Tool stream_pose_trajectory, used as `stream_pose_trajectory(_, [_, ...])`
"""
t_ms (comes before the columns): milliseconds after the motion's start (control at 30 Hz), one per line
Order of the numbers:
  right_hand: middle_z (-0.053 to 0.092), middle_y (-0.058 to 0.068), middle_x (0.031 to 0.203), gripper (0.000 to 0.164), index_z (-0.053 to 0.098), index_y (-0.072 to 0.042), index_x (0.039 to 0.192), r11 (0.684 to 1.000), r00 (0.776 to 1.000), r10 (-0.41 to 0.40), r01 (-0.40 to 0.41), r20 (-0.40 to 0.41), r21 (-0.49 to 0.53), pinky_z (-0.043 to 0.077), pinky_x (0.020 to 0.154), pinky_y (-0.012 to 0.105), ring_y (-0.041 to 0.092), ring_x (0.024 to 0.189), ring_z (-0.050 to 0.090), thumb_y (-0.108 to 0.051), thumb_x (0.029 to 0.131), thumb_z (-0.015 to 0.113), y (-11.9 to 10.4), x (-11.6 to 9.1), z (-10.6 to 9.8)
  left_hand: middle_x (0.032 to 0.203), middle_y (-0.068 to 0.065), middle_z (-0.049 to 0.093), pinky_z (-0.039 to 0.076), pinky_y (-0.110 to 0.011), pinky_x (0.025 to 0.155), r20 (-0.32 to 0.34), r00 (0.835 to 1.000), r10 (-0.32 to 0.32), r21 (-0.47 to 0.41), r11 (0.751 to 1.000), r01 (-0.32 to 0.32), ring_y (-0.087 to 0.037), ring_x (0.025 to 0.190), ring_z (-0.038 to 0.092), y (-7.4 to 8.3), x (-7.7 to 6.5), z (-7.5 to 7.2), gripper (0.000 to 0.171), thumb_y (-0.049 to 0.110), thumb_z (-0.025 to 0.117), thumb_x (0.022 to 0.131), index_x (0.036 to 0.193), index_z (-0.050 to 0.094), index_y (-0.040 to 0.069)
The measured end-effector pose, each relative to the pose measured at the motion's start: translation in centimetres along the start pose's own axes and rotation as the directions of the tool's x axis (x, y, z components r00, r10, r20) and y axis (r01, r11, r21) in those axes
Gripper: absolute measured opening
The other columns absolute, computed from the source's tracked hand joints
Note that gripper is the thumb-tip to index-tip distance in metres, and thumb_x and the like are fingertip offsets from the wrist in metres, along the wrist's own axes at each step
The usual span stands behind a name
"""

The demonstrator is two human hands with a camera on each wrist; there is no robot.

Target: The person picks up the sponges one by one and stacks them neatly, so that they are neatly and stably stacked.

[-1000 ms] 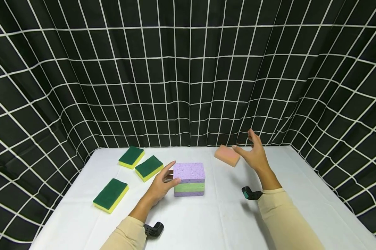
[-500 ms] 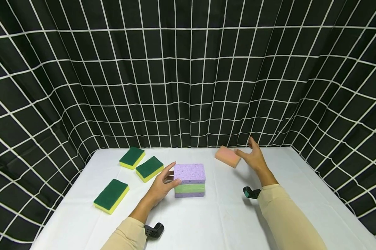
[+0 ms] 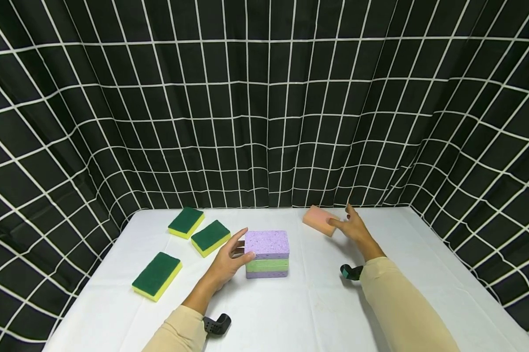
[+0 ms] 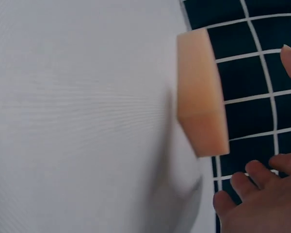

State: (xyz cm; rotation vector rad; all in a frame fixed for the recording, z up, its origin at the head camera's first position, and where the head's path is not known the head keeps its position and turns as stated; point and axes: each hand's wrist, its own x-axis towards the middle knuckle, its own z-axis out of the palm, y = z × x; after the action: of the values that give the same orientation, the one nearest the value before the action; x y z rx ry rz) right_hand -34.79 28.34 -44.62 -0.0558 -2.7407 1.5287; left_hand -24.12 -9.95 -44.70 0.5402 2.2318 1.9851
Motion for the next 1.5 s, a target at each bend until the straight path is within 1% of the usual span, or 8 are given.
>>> stream_pose_trajectory(233, [0.002,0.028,0.156,0.110,-0.011,0.002,0.151,0.998,0.995,0.066,-0.065,0.073,-0.013,0.016,0.111,0.055,0.046,0.140,0.008,-0.040,0.088,0.069,1.3,0.0,0.8,0.131,-0.024,0.050,0.041,-0.050,0.098,-0.012,1.000,-0.014,0.003,1.000,0.014,-0.041,0.119,0.047,0.0,-0.1,0.2,0.072,0.014,0.068,0.091,0.152,0.029,0.008])
stream_pose_trajectory(467, [0.004,0.031,0.154,0.107,-0.009,0.005,0.150,0.996,0.994,0.077,-0.073,0.074,-0.056,0.014,0.112,0.052,0.045,0.140,0.008,-0.033,0.088,0.070,2.0,0.5,1.2,0.129,-0.017,0.053,0.044,-0.047,0.096,-0.047,0.999,0.017,0.002,1.000,-0.017,-0.035,0.117,0.051,-3.5,1.2,-0.2,0.073,0.026,0.072,0.089,0.151,0.034,0.022])
stream_pose_trajectory(700, [0.007,0.035,0.151,0.104,-0.002,0.011,0.148,0.990,0.996,0.059,-0.050,0.069,-0.135,0.010,0.112,0.054,0.049,0.139,0.008,-0.029,0.087,0.071,1.9,0.5,1.9,0.133,-0.021,0.050,0.042,-0.048,0.098,-0.032,0.999,-0.009,-0.019,1.000,0.008,-0.037,0.120,0.048,-3.1,1.1,-0.2,0.072,0.017,0.069,0.091,0.152,0.030,0.017])
stream_pose_trajectory(833, [0.010,0.037,0.150,0.102,0.003,0.013,0.148,0.977,0.997,0.060,-0.047,0.055,-0.207,0.010,0.111,0.057,0.051,0.137,0.009,-0.030,0.086,0.071,2.0,0.5,2.1,0.132,-0.023,0.049,0.041,-0.048,0.098,-0.016,1.000,-0.023,-0.023,0.999,0.022,-0.040,0.121,0.046,-1.6,0.7,-0.2,0.072,0.012,0.068,0.092,0.152,0.029,0.013])
stream_pose_trajectory(967, [0.011,0.036,0.150,0.101,0.002,0.011,0.149,0.972,0.997,0.068,-0.059,0.031,-0.226,0.011,0.111,0.057,0.051,0.137,0.010,-0.029,0.086,0.071,2.0,0.5,2.2,0.132,-0.025,0.048,0.042,-0.048,0.098,-0.002,1.000,-0.025,-0.011,1.000,0.025,-0.041,0.121,0.046,-0.6,0.4,-0.1,0.074,0.011,0.067,0.092,0.153,0.026,0.008])
stream_pose_trajectory(1100, [0.013,0.035,0.150,0.098,0.003,0.010,0.149,0.972,0.998,0.064,-0.058,0.019,-0.229,0.012,0.111,0.057,0.050,0.138,0.012,-0.027,0.087,0.070,1.9,0.6,2.4,0.132,-0.025,0.049,0.041,-0.049,0.099,-0.017,0.999,-0.028,-0.022,0.999,0.027,-0.040,0.121,0.047,-1.6,0.7,-0.1,0.073,0.010,0.067,0.091,0.153,0.027,0.011])
stream_pose_trajectory(1267, [0.023,0.035,0.148,0.087,0.017,0.010,0.148,0.967,0.998,0.060,-0.058,0.001,-0.246,0.017,0.109,0.057,0.050,0.136,0.019,-0.026,0.088,0.068,1.9,0.5,2.5,0.131,-0.020,0.051,0.042,-0.048,0.098,-0.048,0.999,-0.013,-0.021,1.000,0.012,-0.036,0.120,0.049,-3.0,1.1,-0.1,0.071,0.015,0.070,0.091,0.151,0.033,0.017])
stream_pose_trajectory(1500, [0.036,0.029,0.142,0.079,0.025,0.007,0.147,0.990,0.998,0.051,-0.056,-0.043,-0.133,0.029,0.106,0.052,0.044,0.130,0.034,-0.025,0.088,0.067,2.0,0.3,1.9,0.131,-0.019,0.052,0.043,-0.048,0.097,-0.042,0.999,0.011,-0.013,1.000,-0.011,-0.036,0.119,0.049,-3.4,1.2,-0.2,0.072,0.021,0.070,0.090,0.152,0.032,0.018])
